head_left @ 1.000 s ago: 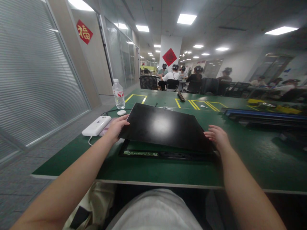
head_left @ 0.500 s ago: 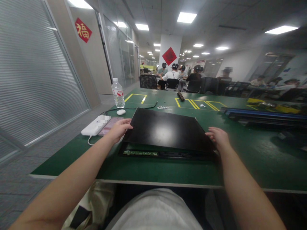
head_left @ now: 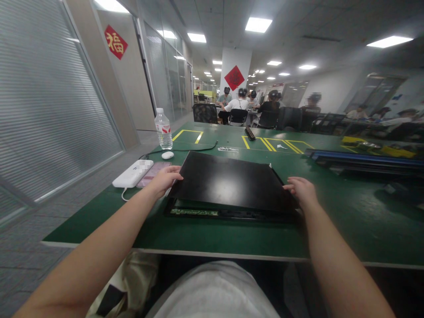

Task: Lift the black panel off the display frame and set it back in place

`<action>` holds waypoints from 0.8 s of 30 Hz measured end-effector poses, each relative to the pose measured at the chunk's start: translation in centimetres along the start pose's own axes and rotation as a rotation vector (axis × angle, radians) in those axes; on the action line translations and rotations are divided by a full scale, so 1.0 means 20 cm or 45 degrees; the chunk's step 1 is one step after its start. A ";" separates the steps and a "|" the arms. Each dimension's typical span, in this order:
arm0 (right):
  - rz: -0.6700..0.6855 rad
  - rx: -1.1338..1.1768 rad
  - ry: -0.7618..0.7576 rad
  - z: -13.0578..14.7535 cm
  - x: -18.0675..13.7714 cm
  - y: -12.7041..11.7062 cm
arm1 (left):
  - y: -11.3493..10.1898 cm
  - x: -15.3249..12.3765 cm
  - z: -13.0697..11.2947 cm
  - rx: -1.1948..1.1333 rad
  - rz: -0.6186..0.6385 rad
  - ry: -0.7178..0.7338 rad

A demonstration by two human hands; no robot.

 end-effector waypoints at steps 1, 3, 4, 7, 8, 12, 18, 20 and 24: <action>0.004 0.012 0.005 0.00 0.00 0.00 | 0.00 0.00 0.00 -0.009 -0.003 -0.001; 0.018 0.033 0.015 0.00 -0.01 0.01 | -0.01 0.00 -0.01 -0.021 -0.013 -0.007; 0.025 0.034 0.018 0.01 -0.01 0.01 | -0.01 0.00 -0.01 -0.028 -0.015 -0.012; 0.039 0.019 0.023 0.03 -0.03 0.02 | -0.01 0.00 -0.02 -0.043 -0.024 -0.026; 0.045 0.016 0.025 0.03 -0.03 0.03 | -0.02 0.00 -0.03 -0.045 -0.034 -0.022; 0.053 0.012 0.041 0.03 -0.03 0.03 | -0.02 0.00 -0.03 -0.036 -0.050 -0.017; 0.007 -0.014 0.027 0.01 -0.01 0.01 | 0.00 0.00 0.01 -0.012 -0.021 -0.029; -0.012 -0.037 -0.003 0.01 -0.01 0.00 | 0.00 0.00 0.02 -0.013 -0.006 -0.049; -0.036 -0.117 -0.047 0.00 0.01 -0.01 | 0.01 -0.01 0.03 0.006 0.017 -0.093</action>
Point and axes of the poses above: each hand's wrist, its own x-axis towards the middle knuckle, its own y-axis out of the palm, z = x × y, the point moved 5 cm from there along x, towards the middle knuckle, and after that the axes turned 2 degrees about x, right-handed, at the moved point
